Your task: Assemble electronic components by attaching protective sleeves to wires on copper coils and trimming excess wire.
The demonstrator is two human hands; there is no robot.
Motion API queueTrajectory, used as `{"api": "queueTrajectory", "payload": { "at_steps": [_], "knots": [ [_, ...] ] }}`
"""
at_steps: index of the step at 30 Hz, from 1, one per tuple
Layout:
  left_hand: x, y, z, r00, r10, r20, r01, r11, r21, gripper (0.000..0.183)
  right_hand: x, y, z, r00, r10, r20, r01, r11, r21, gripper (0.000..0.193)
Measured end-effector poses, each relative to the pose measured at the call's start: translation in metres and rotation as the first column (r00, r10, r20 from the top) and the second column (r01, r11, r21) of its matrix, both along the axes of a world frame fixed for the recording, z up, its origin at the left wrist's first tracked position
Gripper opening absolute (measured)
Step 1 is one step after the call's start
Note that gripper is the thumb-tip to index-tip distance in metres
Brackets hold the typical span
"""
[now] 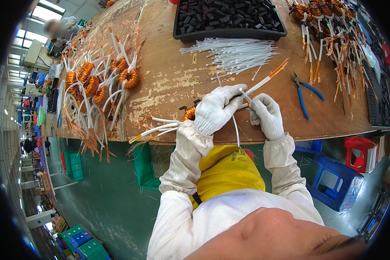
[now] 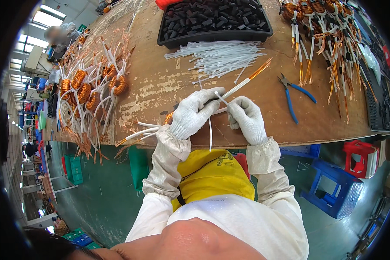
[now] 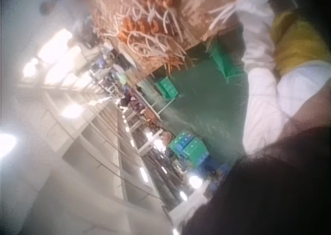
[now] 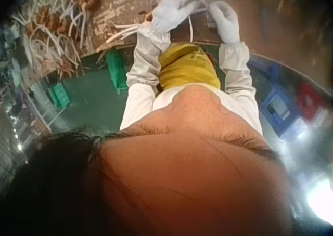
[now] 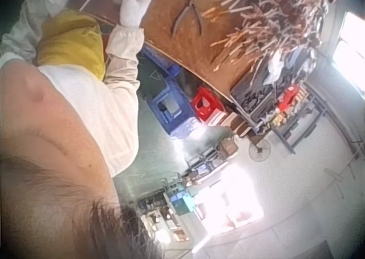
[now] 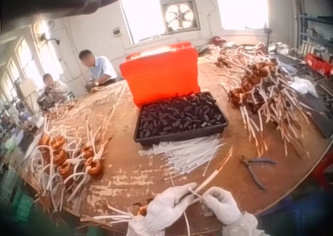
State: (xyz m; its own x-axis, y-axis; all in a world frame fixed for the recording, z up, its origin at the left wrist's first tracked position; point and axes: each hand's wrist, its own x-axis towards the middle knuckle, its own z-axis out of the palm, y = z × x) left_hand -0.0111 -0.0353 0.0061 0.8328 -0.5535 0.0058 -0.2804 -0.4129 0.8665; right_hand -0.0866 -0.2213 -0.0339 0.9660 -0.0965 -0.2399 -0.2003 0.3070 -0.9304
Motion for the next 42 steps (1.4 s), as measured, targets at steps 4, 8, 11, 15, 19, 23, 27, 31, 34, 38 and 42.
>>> {"api": "queueTrajectory", "payload": {
  "at_steps": [4,8,11,15,19,23,27,31,34,38,42],
  "knots": [
    [-0.002,0.000,0.004,0.999,-0.008,0.034,0.007,1.000,0.026,0.038,-0.001,-0.001,0.002,1.000,0.009,0.013,-0.010,0.999,0.039,0.017],
    [0.001,0.001,0.001,0.999,-0.012,0.044,0.012,1.000,0.002,0.038,0.001,0.000,0.001,1.000,0.000,0.005,0.000,1.000,0.009,0.017],
    [0.001,0.001,0.000,0.999,-0.019,0.045,0.019,1.000,0.005,0.038,0.001,0.000,0.000,1.000,-0.013,0.008,0.013,1.000,0.010,0.017],
    [0.000,0.001,-0.003,0.998,-0.015,0.064,0.017,1.000,-0.022,0.037,0.001,0.000,0.000,1.000,-0.021,0.005,0.021,1.000,0.021,0.018],
    [-0.001,0.000,0.000,0.999,-0.013,0.050,0.013,1.000,0.008,0.038,0.000,0.001,0.000,1.000,-0.023,-0.002,0.023,1.000,-0.012,0.018],
    [-0.004,-0.002,-0.003,0.951,-0.071,0.300,0.049,0.995,0.081,0.035,0.001,0.004,0.007,1.000,-0.020,-0.024,0.018,0.997,-0.079,0.019],
    [-0.005,-0.007,-0.001,0.793,-0.062,0.607,0.013,0.996,0.084,0.031,0.000,0.003,0.001,1.000,-0.001,0.009,0.001,0.997,-0.078,0.021],
    [-0.014,-0.004,-0.008,0.904,0.105,0.414,-0.030,0.983,-0.183,0.028,0.001,0.002,0.000,0.998,0.041,0.037,-0.036,0.994,-0.106,0.021],
    [-0.025,-0.012,-0.010,0.821,0.224,0.524,-0.139,0.970,-0.197,0.017,0.002,0.005,-0.002,0.994,0.071,0.083,-0.058,0.986,-0.153,0.021],
    [-0.029,-0.015,-0.005,0.696,0.264,0.668,-0.179,0.964,-0.195,0.023,0.001,0.007,-0.004,0.980,-0.034,0.194,0.058,0.991,-0.119,0.021],
    [-0.029,-0.017,-0.003,0.558,0.278,0.782,-0.244,0.956,-0.165,0.024,0.002,-0.009,-0.007,0.992,0.114,0.054,-0.121,0.981,0.152,0.025]
  ]
}}
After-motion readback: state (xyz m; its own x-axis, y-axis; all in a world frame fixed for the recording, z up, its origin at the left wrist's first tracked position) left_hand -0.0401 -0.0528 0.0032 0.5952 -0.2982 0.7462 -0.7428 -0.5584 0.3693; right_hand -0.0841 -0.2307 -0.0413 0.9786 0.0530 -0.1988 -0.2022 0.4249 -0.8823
